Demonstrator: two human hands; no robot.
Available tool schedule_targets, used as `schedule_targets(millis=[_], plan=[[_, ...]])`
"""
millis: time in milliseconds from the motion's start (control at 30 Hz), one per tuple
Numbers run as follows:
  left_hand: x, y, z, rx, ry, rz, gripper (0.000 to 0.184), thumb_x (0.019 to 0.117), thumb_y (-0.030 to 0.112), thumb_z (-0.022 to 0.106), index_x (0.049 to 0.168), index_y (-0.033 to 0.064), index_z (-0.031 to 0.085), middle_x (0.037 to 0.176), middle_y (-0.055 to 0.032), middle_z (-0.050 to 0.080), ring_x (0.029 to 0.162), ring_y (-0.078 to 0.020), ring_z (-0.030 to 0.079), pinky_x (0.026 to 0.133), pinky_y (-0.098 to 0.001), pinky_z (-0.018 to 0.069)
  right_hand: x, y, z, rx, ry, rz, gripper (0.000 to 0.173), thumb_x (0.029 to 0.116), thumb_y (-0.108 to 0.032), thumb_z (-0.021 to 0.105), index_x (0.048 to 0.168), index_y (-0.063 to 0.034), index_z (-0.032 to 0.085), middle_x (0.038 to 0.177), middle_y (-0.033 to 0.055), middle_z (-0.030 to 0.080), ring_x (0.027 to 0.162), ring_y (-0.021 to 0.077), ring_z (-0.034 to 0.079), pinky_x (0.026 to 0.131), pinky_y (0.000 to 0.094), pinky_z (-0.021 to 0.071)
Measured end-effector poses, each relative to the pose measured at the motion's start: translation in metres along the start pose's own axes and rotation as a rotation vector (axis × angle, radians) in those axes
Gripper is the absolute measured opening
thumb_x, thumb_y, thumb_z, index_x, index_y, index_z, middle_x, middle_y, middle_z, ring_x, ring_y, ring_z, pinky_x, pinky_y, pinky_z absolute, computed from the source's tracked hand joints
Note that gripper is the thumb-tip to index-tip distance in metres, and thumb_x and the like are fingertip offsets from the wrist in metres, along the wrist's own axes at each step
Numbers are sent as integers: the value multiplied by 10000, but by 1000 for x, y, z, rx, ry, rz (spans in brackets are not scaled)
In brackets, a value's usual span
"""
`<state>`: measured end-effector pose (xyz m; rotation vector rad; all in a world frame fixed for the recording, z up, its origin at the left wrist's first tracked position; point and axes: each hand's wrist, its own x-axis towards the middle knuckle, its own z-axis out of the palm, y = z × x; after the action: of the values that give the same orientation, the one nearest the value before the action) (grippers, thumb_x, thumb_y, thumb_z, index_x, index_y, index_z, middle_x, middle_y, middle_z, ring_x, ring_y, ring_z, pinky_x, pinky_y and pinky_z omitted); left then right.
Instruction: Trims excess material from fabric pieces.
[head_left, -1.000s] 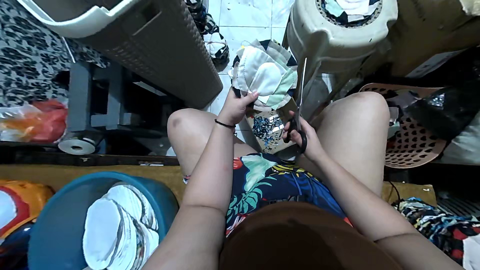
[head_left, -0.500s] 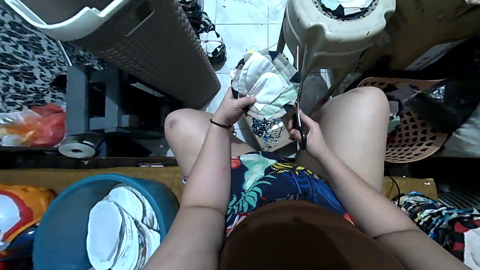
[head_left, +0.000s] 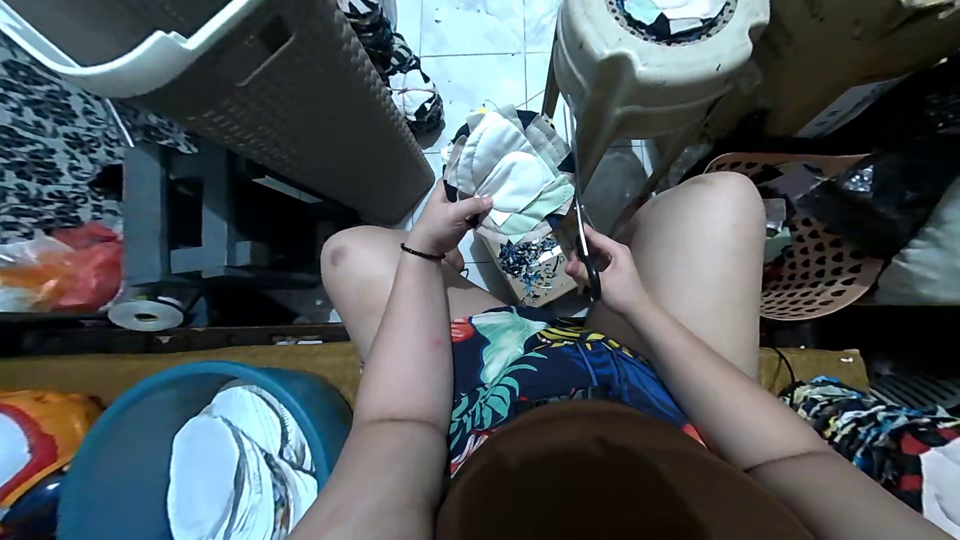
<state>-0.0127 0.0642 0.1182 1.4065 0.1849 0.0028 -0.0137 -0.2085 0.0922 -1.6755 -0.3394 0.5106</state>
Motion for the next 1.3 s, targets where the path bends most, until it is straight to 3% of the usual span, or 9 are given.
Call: schedule_targets(millis=[33, 133, 267, 533, 600, 667, 767, 1133, 1300], plan=[[0, 2, -2, 36, 16, -3, 374, 875, -48, 592, 1202, 115, 515, 969, 48, 702, 827, -54, 688, 744, -264, 603, 0, 0, 0, 4, -13, 25, 741, 907, -159, 763, 1526, 24, 398, 858, 54, 631, 605, 76, 582, 560, 244, 547], [-1, 6, -17, 74, -8, 2, 387, 861, -43, 595, 1207, 120, 535, 1008, 51, 711, 883, -58, 698, 799, -281, 608, -1, 3, 2, 4, -38, 55, 721, 890, -170, 781, 1506, -6, 443, 827, 46, 633, 568, 85, 571, 534, 253, 539], [-3, 6, -33, 104, -6, 23, 395, 841, -57, 599, 1183, 132, 538, 986, 73, 713, 863, -35, 695, 781, -254, 605, -2, 3, 6, 4, -68, 115, 685, 890, -145, 787, 1498, -68, 481, 818, 45, 638, 560, 87, 550, 522, 260, 512], [-6, 12, -46, 153, 43, 24, 454, 806, -78, 587, 1211, 120, 530, 1015, 63, 700, 882, -29, 686, 794, -242, 596, -1, 6, 8, 16, -108, 143, 673, 892, -124, 783, 1493, -64, 486, 757, 42, 609, 524, 92, 534, 498, 256, 503], [-5, 11, -47, 132, 31, 40, 454, 785, -74, 591, 1191, 126, 547, 1005, 65, 714, 885, -33, 694, 799, -249, 601, 1, 8, 6, 27, -160, 148, 687, 899, -186, 772, 1500, -76, 457, 800, 37, 606, 572, 98, 553, 543, 268, 519], [-3, 9, -48, 120, 6, 38, 442, 775, -56, 597, 1176, 126, 557, 1002, 61, 722, 897, -42, 700, 816, -265, 604, 3, 10, 5, -5, -217, 117, 764, 892, -346, 733, 1524, -74, 401, 866, 11, 605, 661, 70, 586, 626, 251, 547], [-3, 9, -45, 129, -35, 19, 425, 769, -46, 600, 1160, 122, 579, 992, 58, 730, 894, -41, 702, 819, -264, 603, 2, 7, 5, -30, -212, 109, 842, 873, -359, 750, 1556, -52, 365, 927, 35, 609, 718, 76, 578, 659, 252, 529], [-4, 9, -42, 189, -107, -62, 391, 780, -44, 580, 1133, 123, 584, 926, 70, 716, 807, -14, 684, 746, -225, 592, 1, 5, 6, -51, -167, 156, 753, 898, -160, 763, 1550, -63, 401, 863, 55, 620, 649, 101, 572, 616, 278, 531], [-5, 10, -43, 174, -103, -60, 391, 767, -44, 580, 1118, 126, 588, 929, 67, 721, 810, -17, 688, 746, -225, 594, 1, 4, 4, -60, -150, 153, 777, 884, -152, 786, 1554, -65, 402, 845, 46, 629, 613, 82, 557, 584, 257, 516]])
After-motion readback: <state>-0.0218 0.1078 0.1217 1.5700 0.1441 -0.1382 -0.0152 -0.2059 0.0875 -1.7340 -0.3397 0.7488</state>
